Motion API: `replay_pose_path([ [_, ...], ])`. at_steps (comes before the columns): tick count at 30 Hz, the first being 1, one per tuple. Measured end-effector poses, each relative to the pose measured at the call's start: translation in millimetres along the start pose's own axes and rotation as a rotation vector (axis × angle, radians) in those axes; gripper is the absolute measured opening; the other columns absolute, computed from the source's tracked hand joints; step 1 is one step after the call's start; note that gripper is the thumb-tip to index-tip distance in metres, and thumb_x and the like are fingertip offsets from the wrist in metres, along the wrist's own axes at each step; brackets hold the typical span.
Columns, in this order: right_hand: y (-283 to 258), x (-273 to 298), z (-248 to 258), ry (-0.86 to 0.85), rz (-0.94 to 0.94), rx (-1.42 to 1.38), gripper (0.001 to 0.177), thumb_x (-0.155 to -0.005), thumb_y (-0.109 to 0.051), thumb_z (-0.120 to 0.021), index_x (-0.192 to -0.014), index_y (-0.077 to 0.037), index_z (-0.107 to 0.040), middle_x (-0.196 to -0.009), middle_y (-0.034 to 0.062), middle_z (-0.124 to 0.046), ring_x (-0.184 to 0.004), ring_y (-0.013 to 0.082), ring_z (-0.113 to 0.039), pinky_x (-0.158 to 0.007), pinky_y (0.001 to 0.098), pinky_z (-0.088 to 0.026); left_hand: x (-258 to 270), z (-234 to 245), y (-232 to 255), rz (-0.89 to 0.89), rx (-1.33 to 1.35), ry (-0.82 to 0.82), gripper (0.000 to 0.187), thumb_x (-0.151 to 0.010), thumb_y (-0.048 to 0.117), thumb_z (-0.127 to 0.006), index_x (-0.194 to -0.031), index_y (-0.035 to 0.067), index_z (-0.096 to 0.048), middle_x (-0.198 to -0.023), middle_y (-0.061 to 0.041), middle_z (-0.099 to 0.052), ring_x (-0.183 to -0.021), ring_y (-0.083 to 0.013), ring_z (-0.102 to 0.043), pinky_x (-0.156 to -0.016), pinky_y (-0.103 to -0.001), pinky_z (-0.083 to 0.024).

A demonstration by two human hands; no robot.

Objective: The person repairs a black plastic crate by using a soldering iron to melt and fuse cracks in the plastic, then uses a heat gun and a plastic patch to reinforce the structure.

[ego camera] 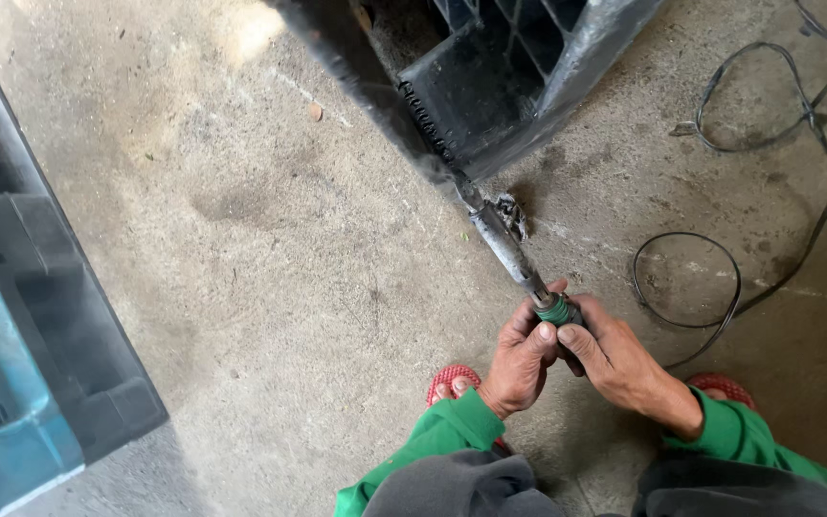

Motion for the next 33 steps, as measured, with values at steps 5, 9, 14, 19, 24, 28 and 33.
replay_pose_path([
  [5,-8.8,-1.4,-2.0,-0.012,0.010,-0.014,0.043,-0.100,-0.039,-0.050,-0.128,-0.007,-0.056,-0.064,0.0061,-0.058,-0.055,0.0148,-0.055,-0.051,0.0335,-0.047,0.7,2.4,-1.0,-0.027,-0.028,-0.023,0.060,-0.110,0.035,-0.062,-0.159,0.007,-0.043,-0.126,-0.007,-0.061,-0.104,-0.0199,-0.064,-0.081,-0.037,-0.060],
  [9,-12.5,-0.9,-2.6,-0.017,-0.026,-0.032,0.044,-0.100,-0.040,-0.048,-0.129,-0.008,-0.056,-0.064,0.0050,-0.057,-0.056,0.0148,-0.055,-0.051,0.0330,-0.046,0.8,4.3,-2.0,-0.026,-0.039,-0.020,0.059,-0.109,0.035,-0.061,-0.158,0.007,-0.044,-0.126,-0.006,-0.062,-0.100,-0.0199,-0.066,-0.079,-0.036,-0.060],
  [14,-17.9,-1.2,-1.3,-0.026,0.007,-0.066,0.049,-0.100,-0.042,-0.047,-0.135,-0.009,-0.053,-0.067,0.0031,-0.057,-0.057,0.0134,-0.054,-0.051,0.0320,-0.046,0.0,2.3,0.6,-0.038,-0.076,-0.023,0.060,-0.110,0.037,-0.061,-0.158,0.006,-0.045,-0.122,-0.008,-0.062,-0.099,-0.0200,-0.066,-0.079,-0.037,-0.060],
  [19,-18.1,-0.7,1.7,-0.025,0.008,-0.079,0.052,-0.099,-0.044,-0.048,-0.137,-0.010,-0.053,-0.065,0.0031,-0.056,-0.056,0.0130,-0.052,-0.051,0.0316,-0.044,-2.7,1.7,-0.9,-0.028,-0.090,-0.024,0.061,-0.108,0.039,-0.062,-0.157,0.006,-0.045,-0.122,-0.008,-0.063,-0.097,-0.0207,-0.067,-0.078,-0.037,-0.060],
  [24,-19.6,-2.0,3.5,-0.026,0.008,-0.087,0.052,-0.099,-0.043,-0.048,-0.139,-0.010,-0.052,-0.065,0.0028,-0.056,-0.057,0.0129,-0.052,-0.051,0.0314,-0.044,-4.6,1.9,-1.4,-0.034,-0.088,-0.041,0.060,-0.110,0.039,-0.062,-0.157,0.005,-0.045,-0.121,-0.008,-0.063,-0.097,-0.0218,-0.067,-0.079,-0.038,-0.060],
  [28,-16.8,-2.9,3.0,-0.029,-0.002,-0.084,0.052,-0.099,-0.043,-0.048,-0.139,-0.009,-0.052,-0.065,0.0031,-0.056,-0.057,0.0128,-0.052,-0.051,0.0310,-0.045,-5.3,1.4,0.0,-0.029,-0.087,-0.028,0.062,-0.108,0.039,-0.063,-0.157,0.006,-0.045,-0.124,-0.008,-0.063,-0.099,-0.0211,-0.066,-0.079,-0.038,-0.060],
  [33,-1.1,-4.4,4.0,-0.004,0.019,-0.117,0.049,-0.099,-0.038,-0.053,-0.136,-0.006,-0.054,-0.067,0.0023,-0.056,-0.058,0.0110,-0.052,-0.051,0.0301,-0.045,-4.6,-3.7,1.8,-0.021,-0.082,-0.023,0.062,-0.107,0.037,-0.063,-0.157,0.005,-0.045,-0.126,-0.007,-0.063,-0.106,-0.0212,-0.066,-0.082,-0.040,-0.060],
])
Point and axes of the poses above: each hand's wrist, its own x-axis away from the middle knuckle, its own z-axis out of the back of the hand, y = z × x, the point moved 7 cm from there along -x, towards the middle knuckle
